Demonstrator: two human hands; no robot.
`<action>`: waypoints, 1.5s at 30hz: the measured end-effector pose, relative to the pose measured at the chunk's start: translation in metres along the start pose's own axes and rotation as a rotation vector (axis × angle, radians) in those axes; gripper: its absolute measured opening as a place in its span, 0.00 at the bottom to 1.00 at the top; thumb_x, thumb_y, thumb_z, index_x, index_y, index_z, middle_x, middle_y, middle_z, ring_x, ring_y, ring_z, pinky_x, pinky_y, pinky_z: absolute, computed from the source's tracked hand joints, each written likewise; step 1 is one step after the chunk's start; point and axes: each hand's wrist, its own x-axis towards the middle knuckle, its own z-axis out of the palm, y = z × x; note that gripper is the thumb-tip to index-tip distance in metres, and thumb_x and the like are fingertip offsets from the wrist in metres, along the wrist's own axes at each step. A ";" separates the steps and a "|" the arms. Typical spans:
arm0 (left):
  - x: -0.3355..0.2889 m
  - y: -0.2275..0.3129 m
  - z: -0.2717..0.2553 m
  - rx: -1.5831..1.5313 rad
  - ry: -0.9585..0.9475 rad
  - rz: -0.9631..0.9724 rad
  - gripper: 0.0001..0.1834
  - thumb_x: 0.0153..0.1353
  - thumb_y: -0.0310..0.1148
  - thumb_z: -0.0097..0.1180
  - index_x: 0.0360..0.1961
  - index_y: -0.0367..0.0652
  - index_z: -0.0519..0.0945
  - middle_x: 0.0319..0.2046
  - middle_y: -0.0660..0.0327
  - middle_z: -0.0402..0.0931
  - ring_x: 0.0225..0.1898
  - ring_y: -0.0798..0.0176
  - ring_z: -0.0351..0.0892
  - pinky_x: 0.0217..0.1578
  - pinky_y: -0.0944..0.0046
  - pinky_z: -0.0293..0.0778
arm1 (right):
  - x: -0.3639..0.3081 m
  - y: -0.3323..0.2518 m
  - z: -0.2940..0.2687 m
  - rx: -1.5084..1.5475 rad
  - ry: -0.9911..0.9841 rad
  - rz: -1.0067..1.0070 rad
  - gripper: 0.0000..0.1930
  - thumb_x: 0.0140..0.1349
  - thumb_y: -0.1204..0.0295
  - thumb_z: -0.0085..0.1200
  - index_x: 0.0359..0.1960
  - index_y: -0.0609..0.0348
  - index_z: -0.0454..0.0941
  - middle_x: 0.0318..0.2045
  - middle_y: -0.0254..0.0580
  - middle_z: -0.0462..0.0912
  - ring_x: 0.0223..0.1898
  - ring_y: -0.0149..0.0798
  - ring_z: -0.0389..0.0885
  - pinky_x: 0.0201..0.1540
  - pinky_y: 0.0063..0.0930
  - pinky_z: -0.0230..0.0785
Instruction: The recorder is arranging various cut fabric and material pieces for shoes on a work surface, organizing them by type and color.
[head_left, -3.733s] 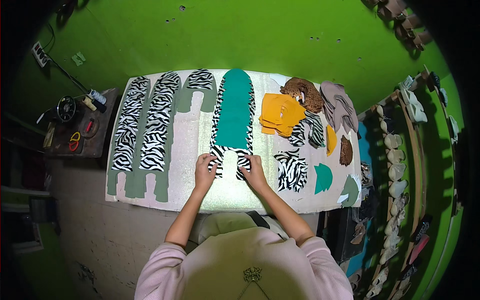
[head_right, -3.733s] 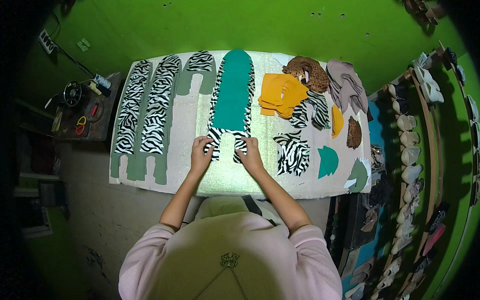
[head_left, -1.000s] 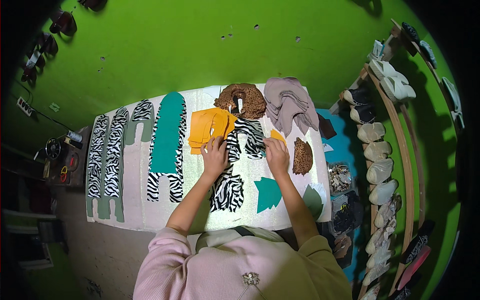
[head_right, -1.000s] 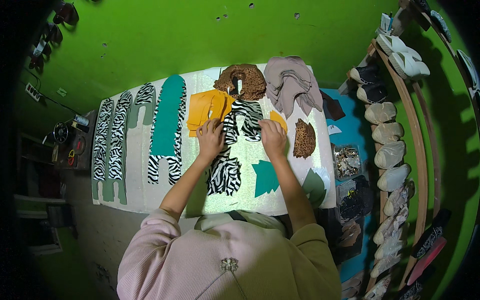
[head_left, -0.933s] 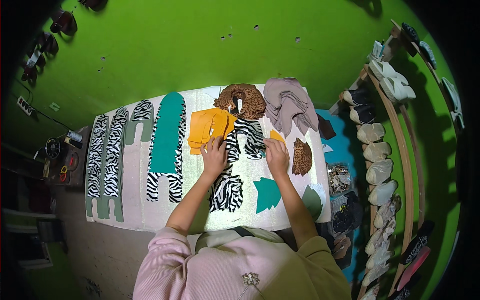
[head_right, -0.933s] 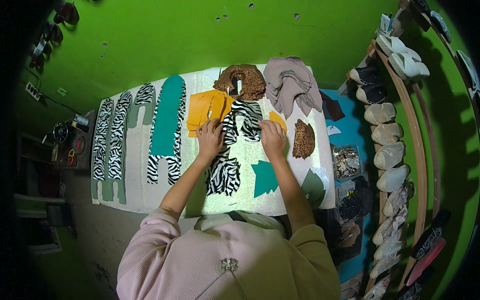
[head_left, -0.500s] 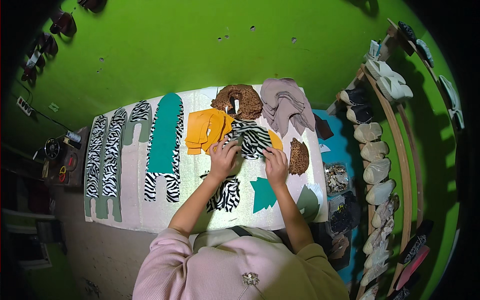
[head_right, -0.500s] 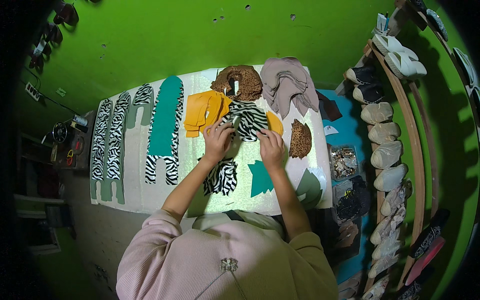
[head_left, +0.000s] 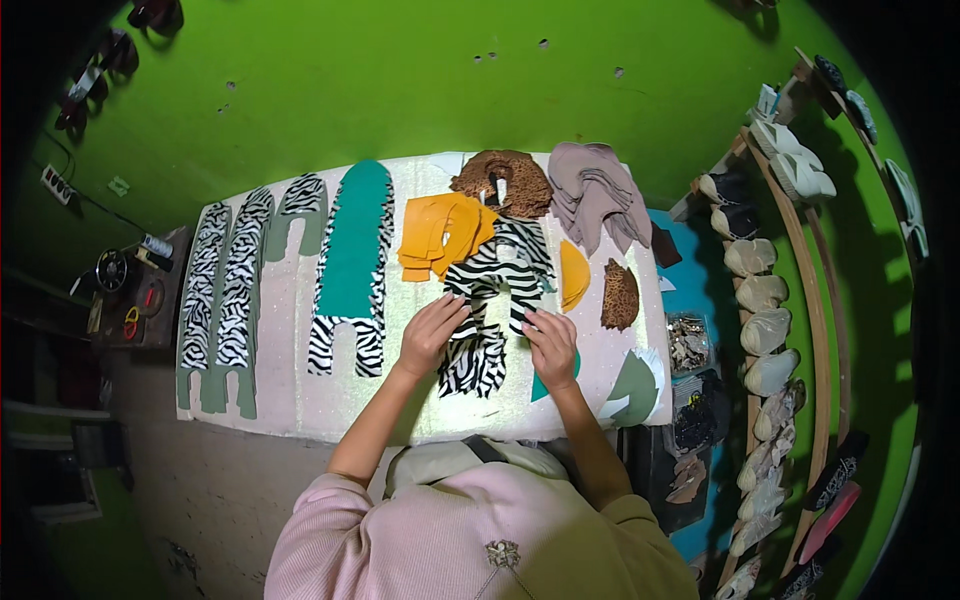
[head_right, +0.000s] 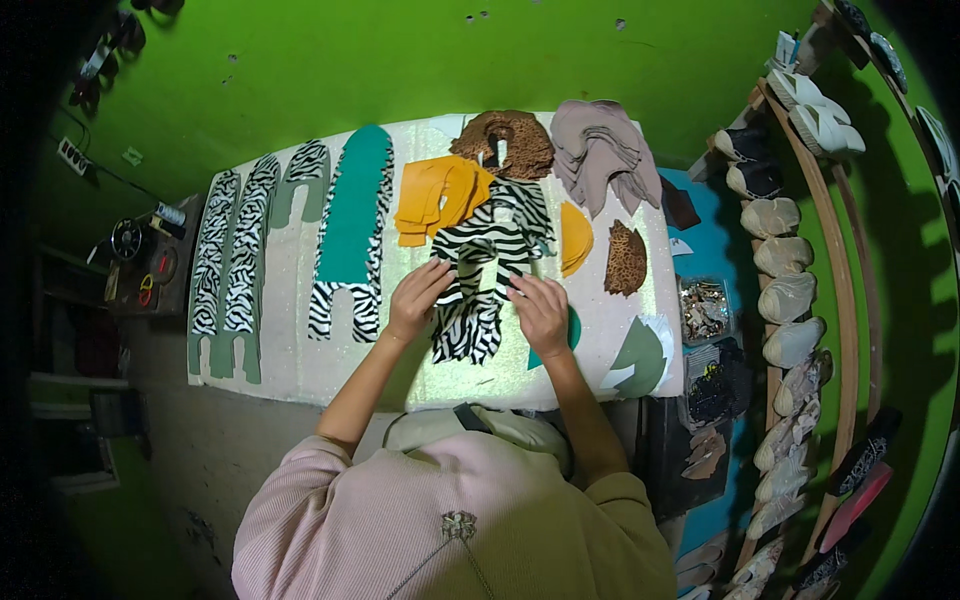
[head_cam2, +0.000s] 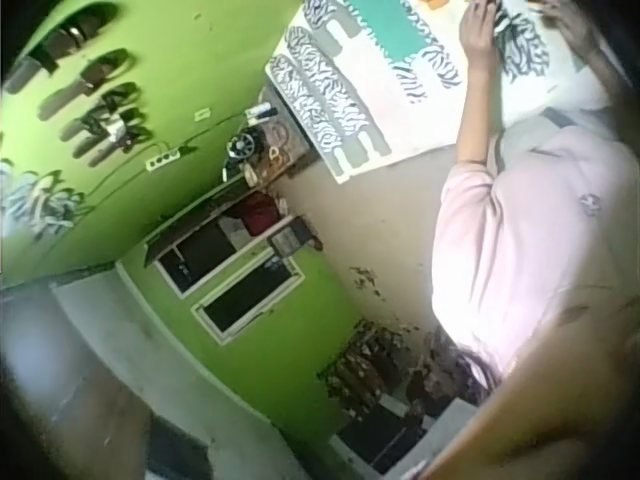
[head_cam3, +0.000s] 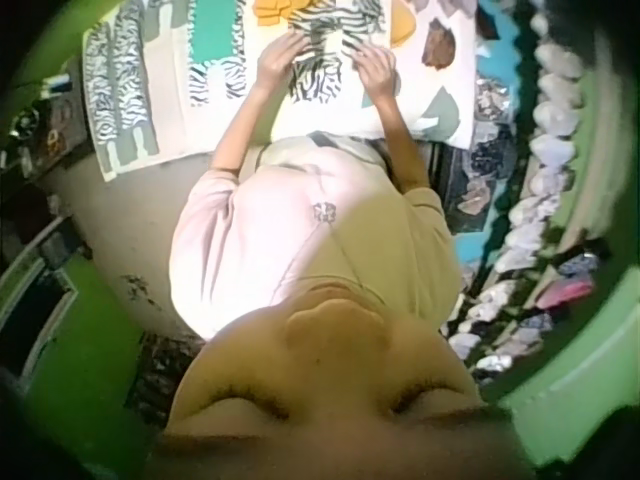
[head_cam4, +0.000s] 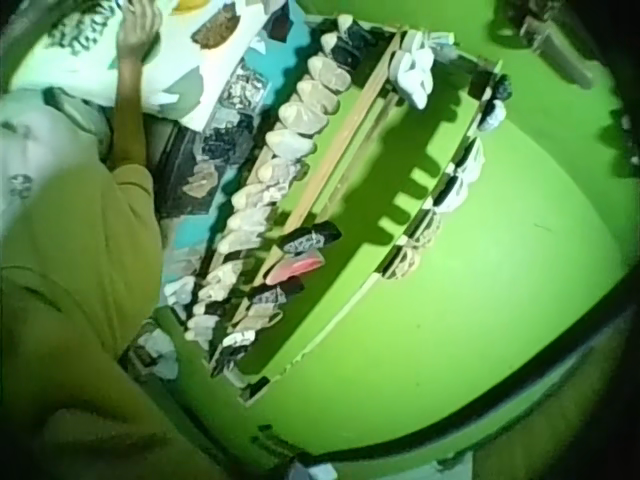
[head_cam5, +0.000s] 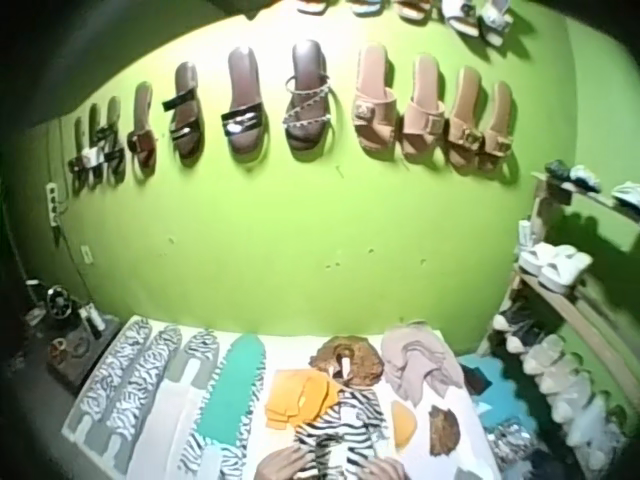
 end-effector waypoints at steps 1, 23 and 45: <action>-0.009 -0.002 -0.010 0.013 -0.010 0.000 0.20 0.49 0.21 0.53 0.45 0.40 0.80 0.48 0.55 0.78 0.52 0.51 0.76 0.51 0.56 0.73 | 0.000 -0.010 0.003 0.011 -0.025 -0.026 0.11 0.53 0.79 0.56 0.38 0.52 0.80 0.47 0.34 0.81 0.51 0.39 0.76 0.55 0.38 0.62; -0.181 -0.023 -0.117 0.124 -0.313 -0.106 0.33 0.38 0.26 0.61 0.53 0.52 0.76 0.52 0.67 0.74 0.56 0.62 0.71 0.61 0.42 0.46 | -0.052 -0.145 0.063 0.204 -0.422 -0.177 0.16 0.51 0.76 0.57 0.43 0.49 0.81 0.47 0.34 0.80 0.50 0.37 0.76 0.54 0.38 0.63; -0.171 -0.026 -0.103 -0.005 -0.303 -0.067 0.23 0.48 0.52 0.63 0.42 0.53 0.80 0.45 0.67 0.76 0.51 0.62 0.73 0.61 0.37 0.43 | -0.079 -0.167 0.073 0.158 -0.476 0.017 0.14 0.49 0.74 0.59 0.40 0.53 0.79 0.44 0.39 0.77 0.49 0.41 0.74 0.55 0.41 0.59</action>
